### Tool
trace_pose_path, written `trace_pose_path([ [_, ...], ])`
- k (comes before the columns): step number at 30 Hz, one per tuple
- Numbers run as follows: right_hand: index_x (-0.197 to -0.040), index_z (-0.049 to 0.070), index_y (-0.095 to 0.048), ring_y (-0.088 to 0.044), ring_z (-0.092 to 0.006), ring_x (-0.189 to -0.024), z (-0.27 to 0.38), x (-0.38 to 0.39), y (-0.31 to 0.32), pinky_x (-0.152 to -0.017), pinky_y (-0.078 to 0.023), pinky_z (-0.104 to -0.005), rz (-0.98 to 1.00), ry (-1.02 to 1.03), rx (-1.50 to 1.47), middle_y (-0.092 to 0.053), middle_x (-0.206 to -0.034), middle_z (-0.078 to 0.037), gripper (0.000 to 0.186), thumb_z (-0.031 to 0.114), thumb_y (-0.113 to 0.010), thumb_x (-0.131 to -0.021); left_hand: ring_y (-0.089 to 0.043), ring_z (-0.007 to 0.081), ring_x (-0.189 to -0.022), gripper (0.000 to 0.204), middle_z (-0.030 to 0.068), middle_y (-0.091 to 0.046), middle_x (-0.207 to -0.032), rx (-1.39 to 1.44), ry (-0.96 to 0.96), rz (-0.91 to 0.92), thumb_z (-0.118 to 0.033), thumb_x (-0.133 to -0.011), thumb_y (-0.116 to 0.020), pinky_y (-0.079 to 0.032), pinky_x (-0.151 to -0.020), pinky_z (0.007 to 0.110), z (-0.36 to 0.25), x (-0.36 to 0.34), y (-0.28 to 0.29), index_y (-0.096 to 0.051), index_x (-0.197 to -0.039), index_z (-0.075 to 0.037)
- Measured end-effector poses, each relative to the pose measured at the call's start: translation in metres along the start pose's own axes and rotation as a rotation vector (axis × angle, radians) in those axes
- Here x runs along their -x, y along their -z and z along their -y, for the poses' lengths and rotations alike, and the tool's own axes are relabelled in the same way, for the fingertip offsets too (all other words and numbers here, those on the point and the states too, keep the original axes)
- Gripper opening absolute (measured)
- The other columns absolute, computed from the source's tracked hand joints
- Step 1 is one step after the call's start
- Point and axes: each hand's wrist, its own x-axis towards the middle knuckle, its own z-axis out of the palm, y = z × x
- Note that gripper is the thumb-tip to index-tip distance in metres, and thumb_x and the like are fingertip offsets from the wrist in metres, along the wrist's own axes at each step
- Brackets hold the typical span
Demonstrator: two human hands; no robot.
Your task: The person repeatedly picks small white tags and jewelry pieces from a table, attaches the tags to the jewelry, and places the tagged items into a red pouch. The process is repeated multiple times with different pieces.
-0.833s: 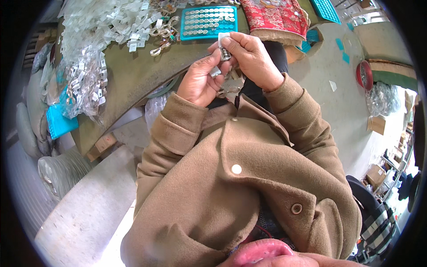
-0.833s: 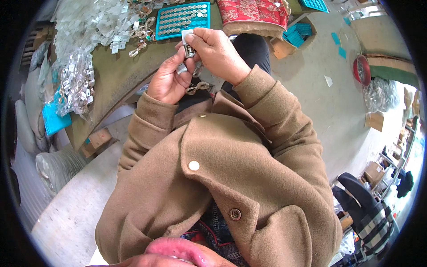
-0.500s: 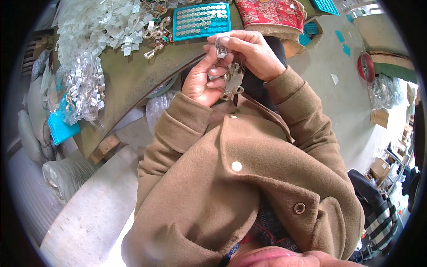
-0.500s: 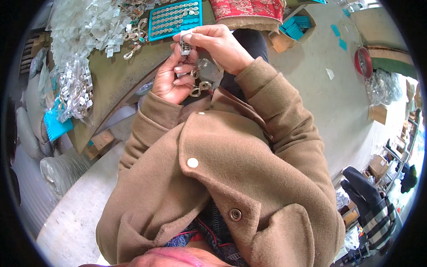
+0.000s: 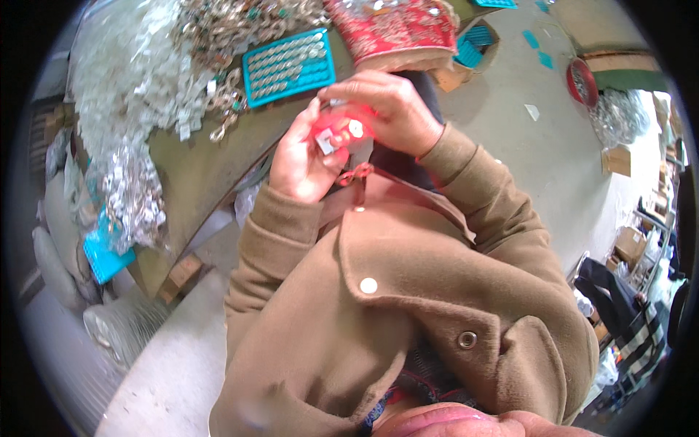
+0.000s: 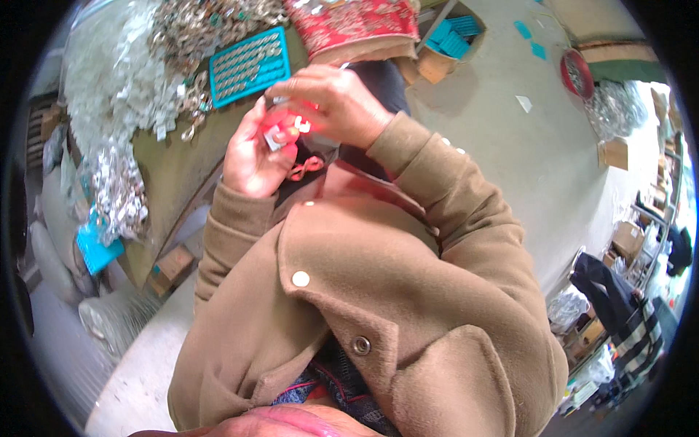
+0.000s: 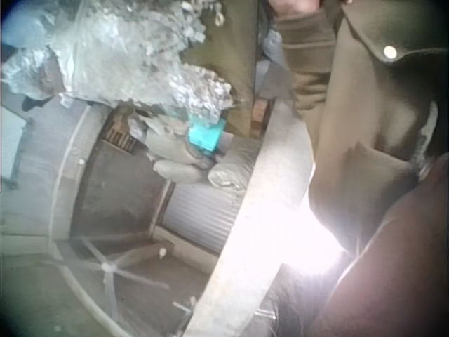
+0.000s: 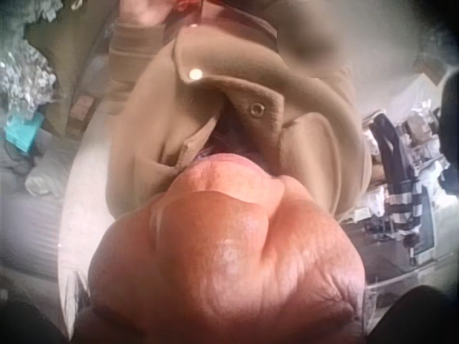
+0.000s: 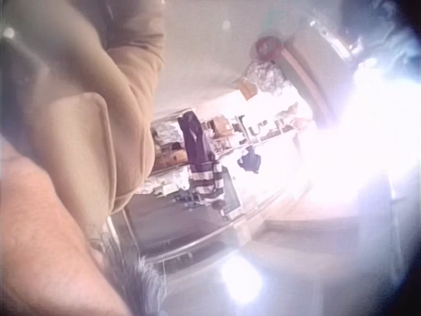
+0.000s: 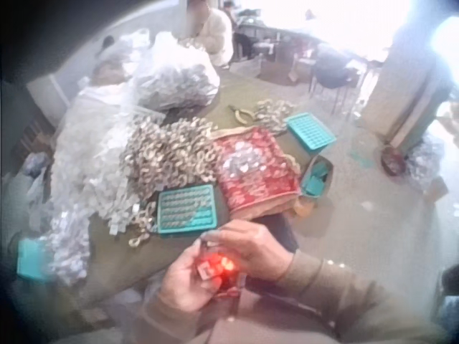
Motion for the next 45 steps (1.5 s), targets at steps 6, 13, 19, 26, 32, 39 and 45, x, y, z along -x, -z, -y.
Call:
trace_pose_path([
  [6,-0.116,0.004,-0.068,-0.069,-0.0232,-0.086,0.005,0.012,0.023,-0.077,-0.055,-0.0331,0.150,-0.199,-0.085,-0.071,-0.099,-0.013,0.033,0.004,-0.069,-0.083,-0.060,0.0078,-0.071,0.027,0.0045,-0.070,-0.093,-0.236,-0.054,-0.025,-0.025,-0.096,-0.063,-0.047,-0.059,0.021,0.011,-0.005,-0.001,-0.066,-0.114,-0.004],
  [13,-0.096,0.009,-0.073,-0.070,-0.0272,-0.082,-0.043,-0.022,0.061,-0.072,-0.055,-0.0341,-0.195,-0.405,0.324,-0.072,-0.091,-0.010,0.015,0.018,-0.066,-0.086,-0.061,0.0119,-0.069,0.027,0.0066,-0.070,-0.090,-0.328,-0.201,0.017,-0.016,-0.097,-0.059,-0.051,-0.064,0.027,0.010,-0.019,-0.012,-0.065,-0.117,0.001],
  [19,-0.096,0.010,-0.072,-0.066,-0.0318,-0.086,-0.075,-0.051,0.041,-0.075,-0.053,-0.0406,-0.107,-0.328,0.505,-0.067,-0.092,-0.010,0.017,0.024,-0.068,-0.086,-0.052,0.0059,-0.060,0.025,-0.0039,-0.054,-0.070,-0.317,-0.122,0.040,-0.019,-0.098,-0.059,-0.043,-0.052,0.021,0.002,-0.032,-0.018,-0.067,-0.112,0.000],
  [26,-0.095,0.012,-0.071,-0.067,-0.0311,-0.085,-0.079,-0.055,0.028,-0.072,-0.053,-0.0406,-0.048,-0.404,0.690,-0.066,-0.092,-0.008,0.019,0.029,-0.065,-0.088,-0.042,0.0025,-0.060,0.030,-0.0030,-0.057,-0.081,-0.340,-0.124,0.026,-0.018,-0.099,-0.056,-0.038,-0.054,0.016,0.004,-0.032,-0.018,-0.064,-0.118,0.004],
  [32,-0.094,0.008,-0.069,-0.066,-0.0287,-0.079,-0.067,-0.043,0.040,-0.070,-0.053,-0.0360,-0.087,-0.308,0.537,-0.066,-0.090,-0.007,0.014,0.019,-0.070,-0.086,-0.047,0.0039,-0.062,0.031,-0.0016,-0.057,-0.079,-0.303,-0.098,0.079,-0.019,-0.100,-0.055,-0.040,-0.056,0.017,0.001,-0.033,-0.017,-0.063,-0.119,0.004],
  [39,-0.095,0.004,-0.068,-0.064,-0.0142,-0.075,-0.058,-0.037,0.048,-0.069,-0.052,-0.0265,-0.169,-0.381,0.366,-0.066,-0.086,-0.008,0.012,0.012,-0.071,-0.086,-0.051,0.0061,-0.060,0.035,0.0050,-0.067,-0.089,-0.250,-0.132,0.075,-0.027,-0.102,-0.053,-0.043,-0.053,0.020,-0.001,-0.034,-0.013,-0.061,-0.124,0.000],
  [45,-0.099,0.000,-0.068,-0.064,-0.0087,-0.079,-0.059,-0.037,0.043,-0.072,-0.052,-0.0218,-0.310,-0.537,-0.226,-0.071,-0.093,-0.004,0.012,0.009,-0.066,-0.092,-0.051,0.0080,-0.062,0.031,0.0058,-0.067,-0.090,-0.177,-0.123,0.103,-0.027,-0.100,-0.056,-0.044,-0.057,0.024,-0.006,-0.033,-0.016,-0.062,-0.119,-0.003],
])
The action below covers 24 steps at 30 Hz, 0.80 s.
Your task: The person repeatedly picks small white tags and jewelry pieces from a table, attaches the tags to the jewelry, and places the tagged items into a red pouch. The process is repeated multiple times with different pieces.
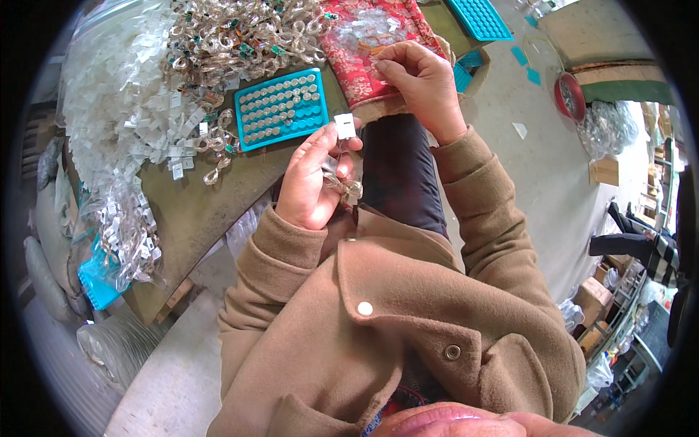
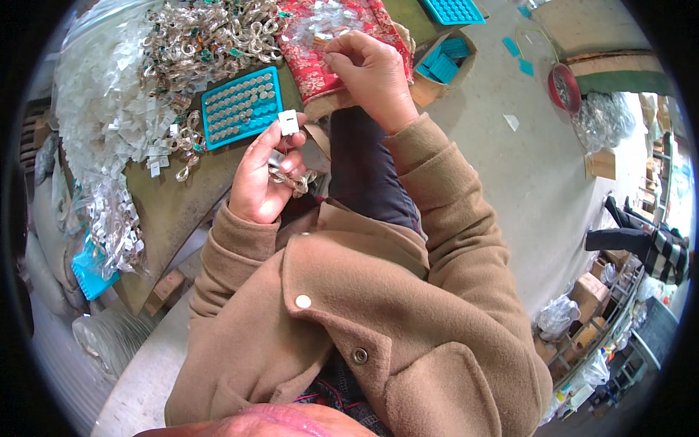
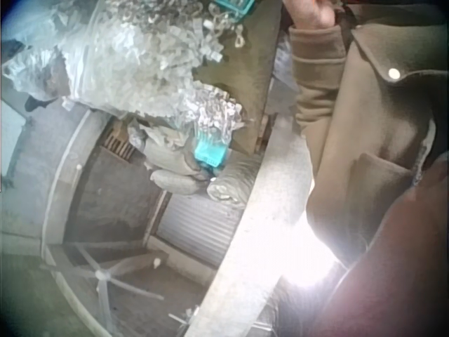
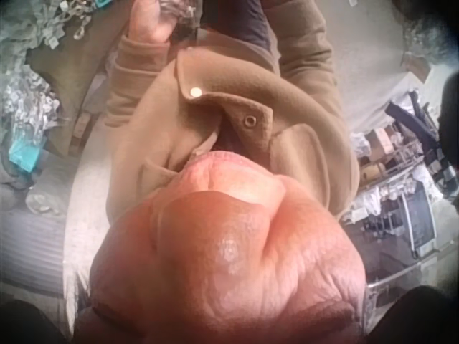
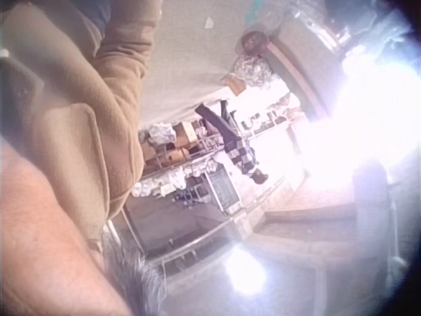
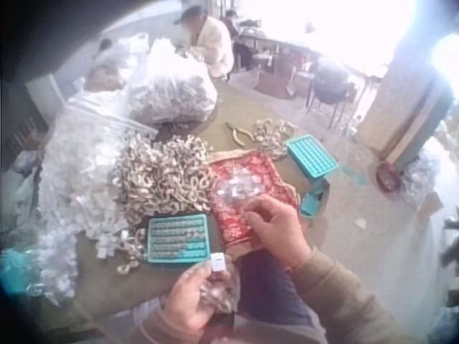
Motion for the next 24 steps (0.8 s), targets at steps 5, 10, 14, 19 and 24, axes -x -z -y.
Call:
trace_pose_path([
  [5,-0.107,-0.001,-0.069,-0.064,-0.0087,-0.082,0.011,0.013,0.001,-0.076,-0.053,-0.0225,0.083,-0.288,-0.564,-0.070,-0.096,-0.002,0.016,0.005,-0.065,-0.093,-0.047,0.0063,-0.061,0.035,0.0027,-0.065,-0.092,0.040,-0.019,-0.074,-0.031,-0.100,-0.057,-0.038,-0.055,0.023,-0.003,0.002,-0.010,-0.057,-0.122,-0.003],
  [10,-0.108,-0.001,-0.068,-0.065,-0.0101,-0.083,0.026,0.031,-0.010,-0.077,-0.053,-0.0236,0.180,-0.324,-0.669,-0.069,-0.097,-0.004,0.017,0.004,-0.065,-0.092,-0.045,0.0069,-0.062,0.031,0.0028,-0.064,-0.091,0.066,-0.078,-0.067,-0.032,-0.098,-0.061,-0.038,-0.055,0.023,-0.003,0.007,-0.014,-0.060,-0.116,-0.006],
  [14,-0.103,-0.002,-0.068,-0.065,-0.0097,-0.083,0.034,0.047,-0.025,-0.076,-0.053,-0.0228,0.166,-0.173,-0.509,-0.070,-0.092,-0.004,0.014,0.003,-0.067,-0.090,-0.048,0.0057,-0.067,0.026,0.0022,-0.064,-0.091,0.052,-0.137,-0.012,-0.029,-0.098,-0.061,-0.040,-0.059,0.021,-0.003,0.012,-0.013,-0.062,-0.111,-0.007],
  [19,-0.094,0.002,-0.067,-0.065,-0.0124,-0.082,0.042,0.049,-0.031,-0.070,-0.052,-0.0249,0.208,0.315,0.038,-0.065,-0.087,-0.003,0.011,0.002,-0.069,-0.084,-0.051,0.0064,-0.072,0.025,0.0023,-0.064,-0.090,0.057,-0.192,-0.037,-0.028,-0.099,-0.061,-0.043,-0.066,0.021,-0.001,0.020,-0.013,-0.063,-0.107,-0.005],
  [24,-0.092,0.002,-0.063,-0.064,-0.0242,-0.077,0.050,0.049,-0.031,-0.070,-0.051,-0.0317,0.262,0.410,0.174,-0.060,-0.084,-0.010,0.010,0.001,-0.067,-0.083,-0.050,0.0056,-0.069,0.023,0.0018,-0.063,-0.087,0.003,-0.228,-0.014,-0.028,-0.098,-0.062,-0.042,-0.063,0.020,-0.002,0.027,-0.010,-0.063,-0.106,-0.006],
])
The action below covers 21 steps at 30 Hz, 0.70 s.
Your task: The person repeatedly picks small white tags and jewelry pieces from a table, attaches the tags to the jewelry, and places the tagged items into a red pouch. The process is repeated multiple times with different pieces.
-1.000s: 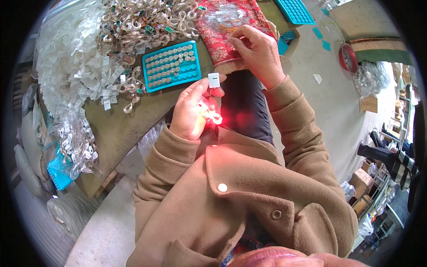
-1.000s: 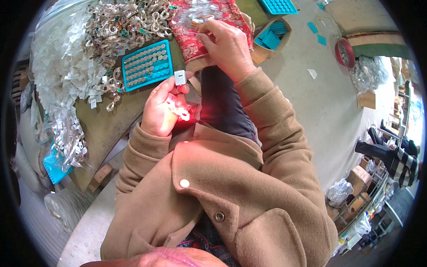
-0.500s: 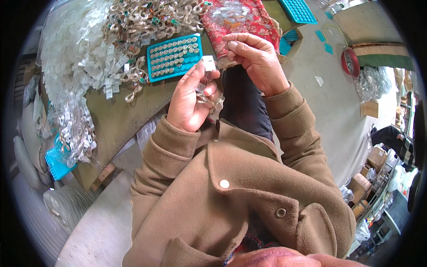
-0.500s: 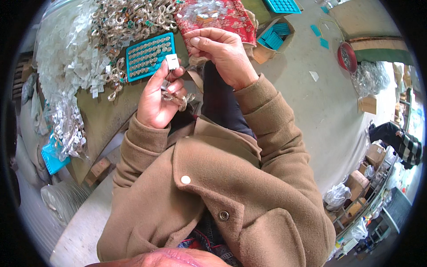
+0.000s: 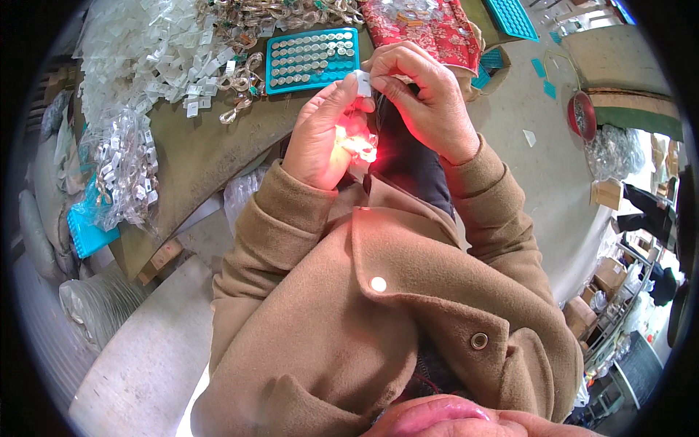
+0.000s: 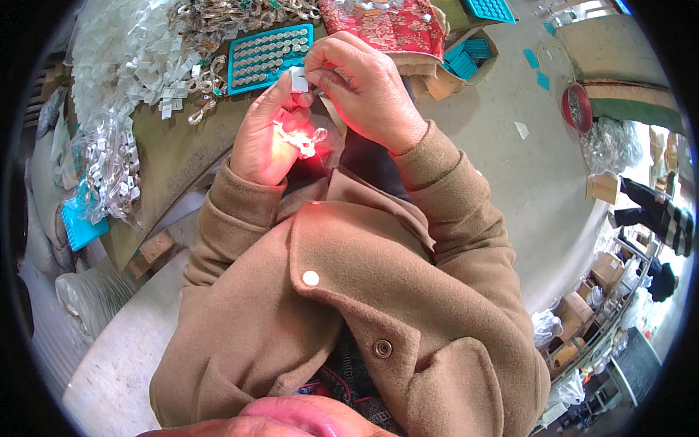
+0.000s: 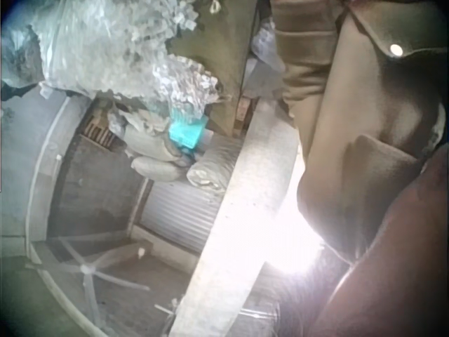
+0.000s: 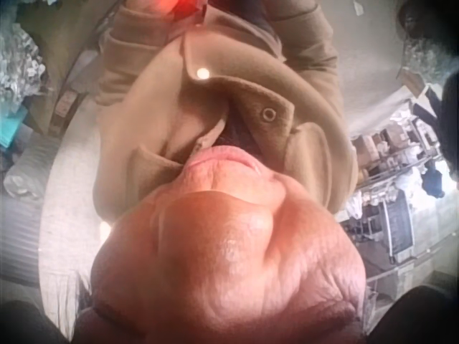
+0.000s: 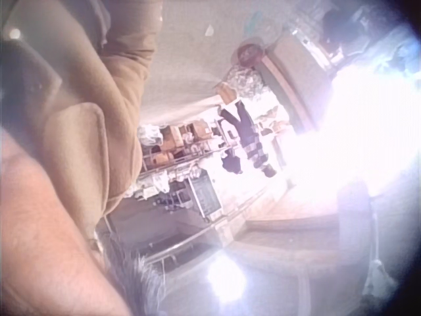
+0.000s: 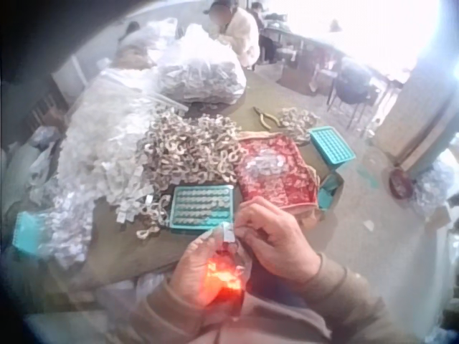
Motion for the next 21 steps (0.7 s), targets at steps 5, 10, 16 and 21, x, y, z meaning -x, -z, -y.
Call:
trace_pose_path([
  [5,-0.093,0.001,-0.062,-0.064,-0.0262,-0.076,0.008,0.003,-0.003,-0.069,-0.051,-0.0327,0.081,-0.087,0.005,-0.060,-0.081,-0.012,0.011,0.001,-0.066,-0.083,-0.047,0.0023,-0.058,0.017,0.0014,-0.063,-0.083,-0.091,0.053,-0.041,-0.024,-0.095,-0.066,-0.037,-0.051,0.016,-0.006,0.001,0.006,-0.063,-0.101,-0.008],
  [10,-0.095,-0.001,-0.065,-0.061,-0.0052,-0.079,0.010,0.006,-0.009,-0.068,-0.051,-0.0255,0.062,-0.284,-0.348,-0.069,-0.086,-0.006,0.010,0.007,-0.067,-0.089,-0.041,0.0022,-0.054,0.019,-0.0009,-0.061,-0.081,0.033,0.147,-0.083,-0.028,-0.098,-0.061,-0.034,-0.050,0.018,-0.010,0.006,0.014,-0.061,-0.100,-0.009],
  [16,-0.093,0.001,-0.063,-0.060,-0.0128,-0.073,0.009,0.010,-0.021,-0.067,-0.050,-0.0275,0.109,-0.230,-0.196,-0.063,-0.082,-0.007,0.005,0.001,-0.064,-0.088,-0.037,0.0019,-0.049,0.021,0.0009,-0.060,-0.079,0.041,0.173,-0.036,-0.030,-0.099,-0.059,-0.032,-0.047,0.019,-0.008,0.013,0.028,-0.060,-0.099,-0.009],
  [21,-0.089,0.001,-0.059,-0.059,-0.0232,-0.074,0.011,0.009,-0.030,-0.067,-0.049,-0.0302,0.169,-0.105,-0.102,-0.060,-0.084,-0.009,0.009,-0.006,-0.062,-0.084,-0.042,0.0024,-0.053,0.020,0.0004,-0.061,-0.077,0.033,0.137,-0.048,-0.027,-0.097,-0.063,-0.035,-0.050,0.018,-0.006,0.020,0.036,-0.060,-0.096,-0.008],
])
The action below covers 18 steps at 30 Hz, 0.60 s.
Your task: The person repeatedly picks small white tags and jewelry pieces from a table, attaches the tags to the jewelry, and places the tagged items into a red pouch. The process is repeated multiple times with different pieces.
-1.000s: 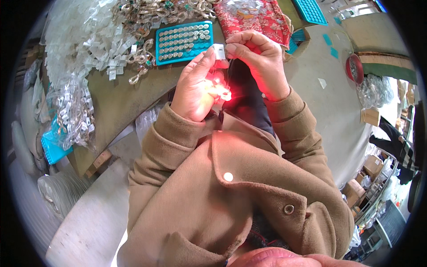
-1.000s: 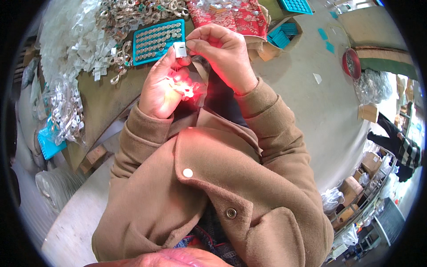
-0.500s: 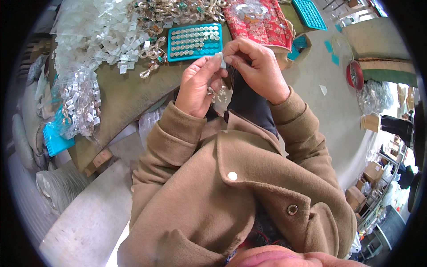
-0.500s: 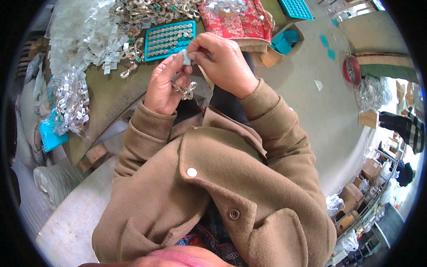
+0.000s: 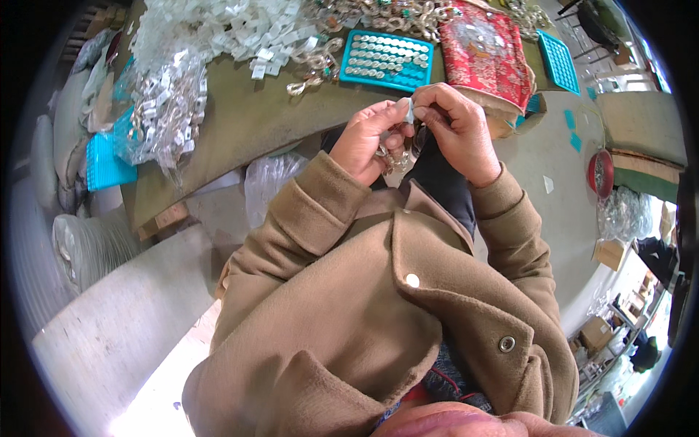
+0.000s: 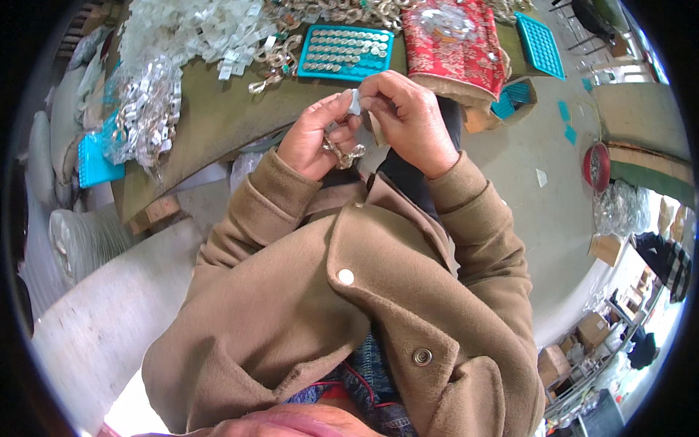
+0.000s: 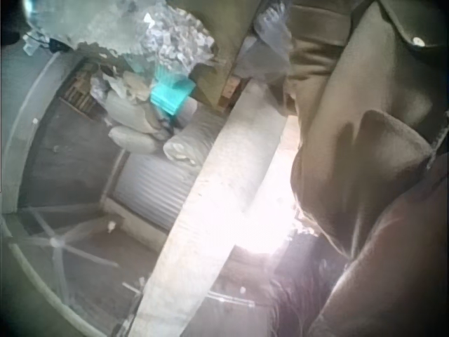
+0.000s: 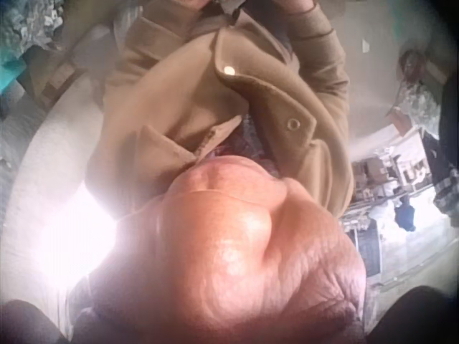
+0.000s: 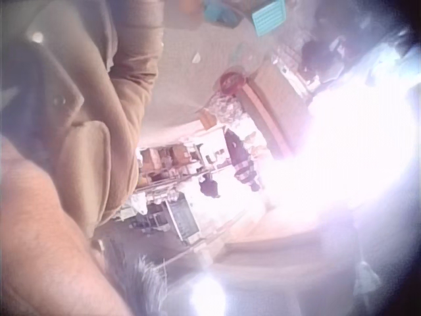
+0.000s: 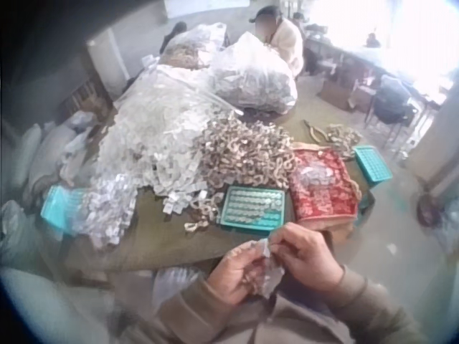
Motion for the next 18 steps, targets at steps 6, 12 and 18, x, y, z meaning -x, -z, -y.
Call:
trace_pose_path([
  [6,-0.093,0.000,-0.061,-0.064,-0.0246,-0.083,0.006,-0.012,-0.016,-0.075,-0.051,-0.0317,0.093,0.090,0.078,-0.064,-0.091,-0.011,0.011,-0.005,-0.063,-0.084,-0.047,0.0032,-0.055,0.018,0.0012,-0.061,-0.077,-0.366,-0.195,-0.131,-0.024,-0.095,-0.064,-0.038,-0.051,0.018,-0.013,0.013,0.011,-0.060,-0.097,-0.006],
  [12,-0.092,0.001,-0.068,-0.066,-0.0295,-0.087,-0.008,-0.048,-0.045,-0.078,-0.052,-0.0344,0.071,0.057,0.036,-0.067,-0.094,-0.011,0.010,0.008,-0.067,-0.085,-0.041,0.0035,-0.050,0.027,0.0017,-0.057,-0.080,-0.110,-0.174,-0.147,-0.035,-0.102,-0.053,-0.039,-0.050,0.020,-0.046,0.037,0.023,-0.058,-0.109,-0.009],
  [18,-0.091,0.006,-0.068,-0.058,-0.0304,-0.095,-0.015,-0.077,-0.092,-0.083,-0.047,-0.0409,-0.066,0.288,0.633,-0.061,-0.098,-0.007,0.013,0.013,-0.071,-0.081,-0.043,0.0045,-0.051,0.018,0.0051,-0.061,-0.081,-0.379,-0.888,-0.223,-0.021,-0.100,-0.053,-0.037,-0.048,0.020,-0.123,0.085,0.031,-0.056,-0.106,-0.005],
])
